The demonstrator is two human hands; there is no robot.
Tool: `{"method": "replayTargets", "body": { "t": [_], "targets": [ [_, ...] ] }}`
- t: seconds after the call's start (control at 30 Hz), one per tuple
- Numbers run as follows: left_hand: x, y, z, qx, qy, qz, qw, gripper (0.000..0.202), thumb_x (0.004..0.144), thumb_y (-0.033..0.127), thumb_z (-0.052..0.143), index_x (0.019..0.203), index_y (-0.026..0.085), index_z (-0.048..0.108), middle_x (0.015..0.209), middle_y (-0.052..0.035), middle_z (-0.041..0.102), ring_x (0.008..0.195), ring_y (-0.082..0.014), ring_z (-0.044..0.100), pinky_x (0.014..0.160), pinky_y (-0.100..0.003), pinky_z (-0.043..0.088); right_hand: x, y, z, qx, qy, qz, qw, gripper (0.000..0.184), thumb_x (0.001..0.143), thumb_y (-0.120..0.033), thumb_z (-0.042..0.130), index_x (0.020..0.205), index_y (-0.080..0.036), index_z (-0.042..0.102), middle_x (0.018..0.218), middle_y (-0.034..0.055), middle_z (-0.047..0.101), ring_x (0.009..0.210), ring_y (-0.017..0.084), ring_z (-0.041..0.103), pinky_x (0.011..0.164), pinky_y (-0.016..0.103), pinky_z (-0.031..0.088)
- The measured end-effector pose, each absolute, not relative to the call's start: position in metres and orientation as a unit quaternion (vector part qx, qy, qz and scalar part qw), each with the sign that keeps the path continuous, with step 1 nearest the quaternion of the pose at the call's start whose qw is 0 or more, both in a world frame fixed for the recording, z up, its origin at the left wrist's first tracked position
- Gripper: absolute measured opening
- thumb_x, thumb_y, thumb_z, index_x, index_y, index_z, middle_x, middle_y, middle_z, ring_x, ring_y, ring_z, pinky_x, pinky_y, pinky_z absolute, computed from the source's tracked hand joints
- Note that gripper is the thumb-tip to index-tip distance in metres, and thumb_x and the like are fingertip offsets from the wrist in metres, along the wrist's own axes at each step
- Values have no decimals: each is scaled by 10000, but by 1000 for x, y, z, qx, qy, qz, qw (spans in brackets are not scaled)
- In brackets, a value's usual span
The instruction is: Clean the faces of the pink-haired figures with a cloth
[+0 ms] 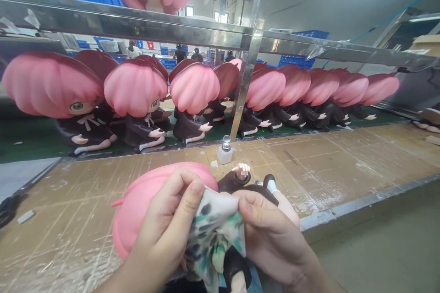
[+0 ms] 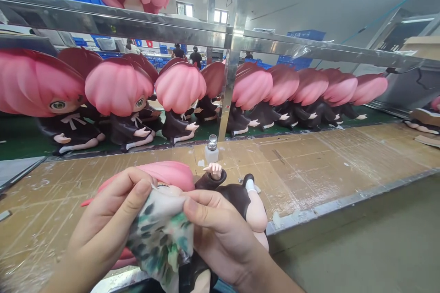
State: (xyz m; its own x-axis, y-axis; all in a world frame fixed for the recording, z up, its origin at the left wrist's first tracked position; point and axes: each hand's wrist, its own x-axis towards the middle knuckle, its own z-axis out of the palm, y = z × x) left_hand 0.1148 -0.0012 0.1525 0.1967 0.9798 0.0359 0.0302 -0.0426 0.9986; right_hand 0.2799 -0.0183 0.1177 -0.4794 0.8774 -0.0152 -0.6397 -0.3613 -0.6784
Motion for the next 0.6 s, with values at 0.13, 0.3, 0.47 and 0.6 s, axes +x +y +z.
{"method": "replayTargets", "body": {
  "t": [0.13,0.3,0.47,0.6],
  "targets": [
    [121,-4,143,583,450,482,475,327,941,521,571,787,234,540,633,45,504,571,-119,471,525,-222,390,270,-28,123,-176,-299,808,476,388,805,-560,721,968,-209,749,867,88,717,938,256,668,879,397,520],
    [129,-3,108,764,339,530,144,147,947,120,548,997,255,574,816,10,618,724,-129,614,666,-220,497,260,-40,133,-247,-263,735,574,438,754,-649,750,1011,-294,751,1004,66,716,1013,247,651,930,398,528],
    [143,-14,95,831,300,452,-123,311,974,108,462,1270,131,557,1021,-131,699,906,-239,671,786,-351,522,247,-43,132,-374,-238,580,684,442,659,-598,856,1031,-374,773,1251,9,661,1180,238,585,1046,363,479],
    [164,-25,101,846,291,421,-150,255,965,118,510,1199,121,610,979,-131,737,981,-311,687,854,-438,536,244,-43,124,-382,-203,504,747,382,672,-581,855,965,-345,791,1006,28,707,981,211,623,946,381,522]
  ]
}}
